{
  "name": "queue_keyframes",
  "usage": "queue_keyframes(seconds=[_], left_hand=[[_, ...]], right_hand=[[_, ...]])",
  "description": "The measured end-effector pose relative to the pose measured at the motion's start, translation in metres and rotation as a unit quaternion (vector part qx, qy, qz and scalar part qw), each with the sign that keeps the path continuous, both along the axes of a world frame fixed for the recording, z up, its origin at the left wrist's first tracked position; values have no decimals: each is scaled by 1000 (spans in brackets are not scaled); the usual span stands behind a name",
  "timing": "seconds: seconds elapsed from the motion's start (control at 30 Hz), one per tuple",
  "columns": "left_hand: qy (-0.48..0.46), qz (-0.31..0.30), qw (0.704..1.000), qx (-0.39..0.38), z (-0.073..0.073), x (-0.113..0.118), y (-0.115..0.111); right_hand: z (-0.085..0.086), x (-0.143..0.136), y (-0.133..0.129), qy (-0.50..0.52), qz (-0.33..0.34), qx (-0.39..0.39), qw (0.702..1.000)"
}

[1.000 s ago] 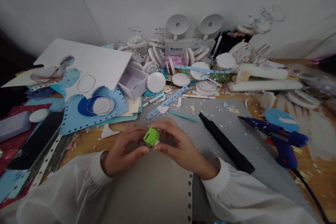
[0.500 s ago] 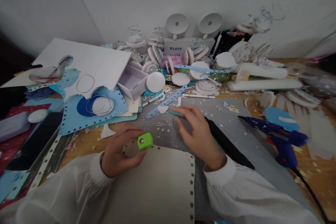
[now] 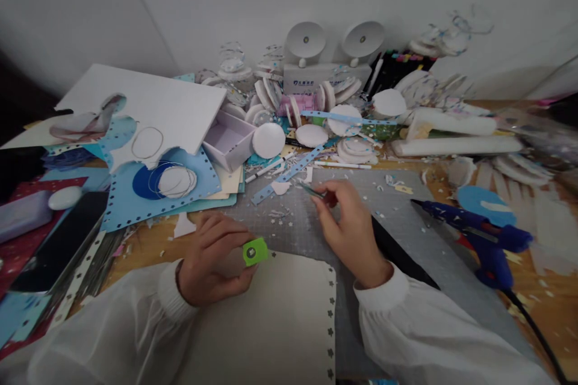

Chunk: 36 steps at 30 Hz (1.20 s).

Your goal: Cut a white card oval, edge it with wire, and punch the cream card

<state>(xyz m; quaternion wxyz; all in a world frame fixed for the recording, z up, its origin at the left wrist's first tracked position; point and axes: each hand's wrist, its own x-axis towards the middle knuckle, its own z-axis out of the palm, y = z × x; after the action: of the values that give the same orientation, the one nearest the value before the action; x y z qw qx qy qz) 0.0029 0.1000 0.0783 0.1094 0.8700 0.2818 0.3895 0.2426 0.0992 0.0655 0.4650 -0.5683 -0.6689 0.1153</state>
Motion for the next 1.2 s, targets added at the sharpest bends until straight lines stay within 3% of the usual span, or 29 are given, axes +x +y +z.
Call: queue_keyframes(seconds=[0.17,0.27,0.43,0.57,0.87,1.2], left_hand=[[19,36,998,49,-2,1,-1],[32,52,994,88,-4,2,-2],[65,61,986,144,-6,3,-5],[76,66,983,156,-6,4,-6],[90,69,980,162,-6,5,-6],[84,68,981,164,-6,5,-6]], right_hand=[[17,-20,-17,278,53,-10,959],[24,-33,-31,350,131,-48,926],[32,-41,-43,182,148,31,971],[38,-38,-47,86,153,24,984],[28,-40,-54,55,197,64,977],[21,-41,-56,33,193,67,978]])
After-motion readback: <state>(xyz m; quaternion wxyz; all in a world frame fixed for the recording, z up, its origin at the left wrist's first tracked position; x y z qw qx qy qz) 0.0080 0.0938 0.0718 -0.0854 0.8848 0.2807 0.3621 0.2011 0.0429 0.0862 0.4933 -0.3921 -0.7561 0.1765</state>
